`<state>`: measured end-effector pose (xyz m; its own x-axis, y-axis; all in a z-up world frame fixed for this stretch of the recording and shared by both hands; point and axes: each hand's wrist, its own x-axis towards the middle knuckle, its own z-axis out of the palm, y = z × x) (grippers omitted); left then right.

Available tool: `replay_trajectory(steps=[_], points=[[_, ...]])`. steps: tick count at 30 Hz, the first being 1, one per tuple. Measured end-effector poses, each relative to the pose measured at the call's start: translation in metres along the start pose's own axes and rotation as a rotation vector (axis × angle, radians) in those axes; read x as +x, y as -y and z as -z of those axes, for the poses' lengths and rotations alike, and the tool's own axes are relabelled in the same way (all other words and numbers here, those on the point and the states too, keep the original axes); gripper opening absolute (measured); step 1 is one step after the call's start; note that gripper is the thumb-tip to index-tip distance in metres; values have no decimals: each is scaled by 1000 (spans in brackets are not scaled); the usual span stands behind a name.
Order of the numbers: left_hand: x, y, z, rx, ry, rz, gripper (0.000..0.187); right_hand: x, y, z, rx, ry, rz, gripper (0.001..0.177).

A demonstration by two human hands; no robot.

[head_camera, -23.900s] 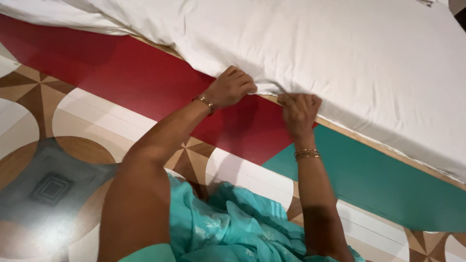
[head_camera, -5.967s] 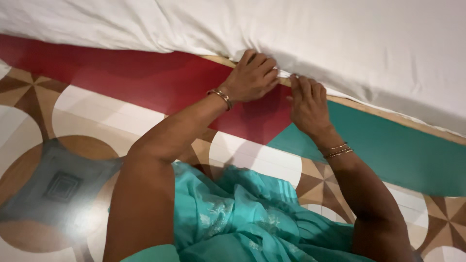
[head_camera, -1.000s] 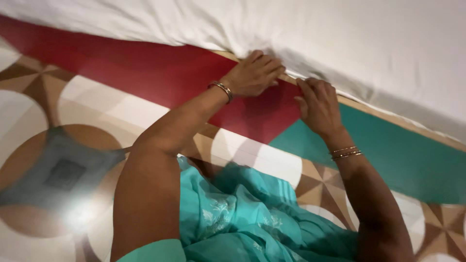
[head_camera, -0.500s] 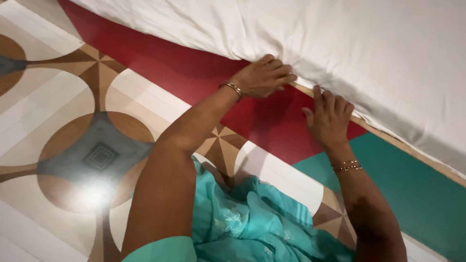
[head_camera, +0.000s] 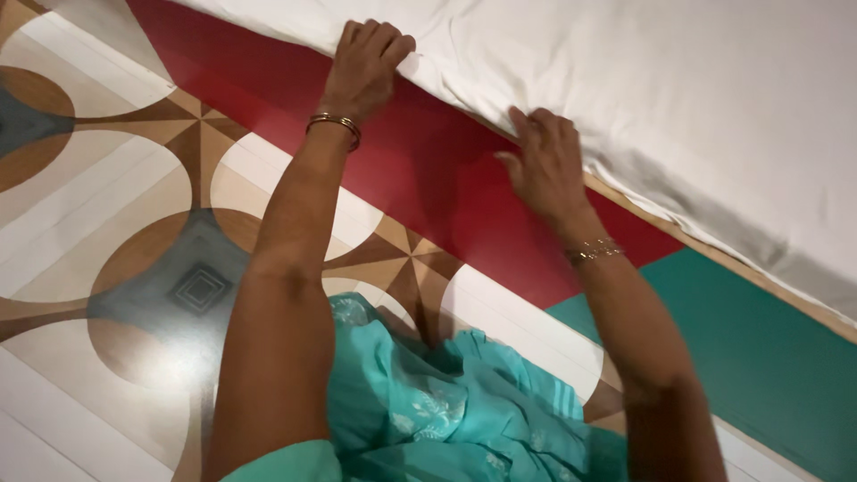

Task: The person smooths and tucks a white sheet into the side of a bed frame using their hands.

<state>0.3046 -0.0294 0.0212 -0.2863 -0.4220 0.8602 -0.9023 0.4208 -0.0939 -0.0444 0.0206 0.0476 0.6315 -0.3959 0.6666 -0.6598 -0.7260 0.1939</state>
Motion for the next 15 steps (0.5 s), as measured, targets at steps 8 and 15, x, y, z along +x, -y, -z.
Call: replay_trajectory(steps=[8,15], points=[[-36,6,16,57,212,-34,44,47,33,-34,-223,102,-92,56],[-18,17,1,172,116,31,21,61,35,-49,-101,54,-79,47]])
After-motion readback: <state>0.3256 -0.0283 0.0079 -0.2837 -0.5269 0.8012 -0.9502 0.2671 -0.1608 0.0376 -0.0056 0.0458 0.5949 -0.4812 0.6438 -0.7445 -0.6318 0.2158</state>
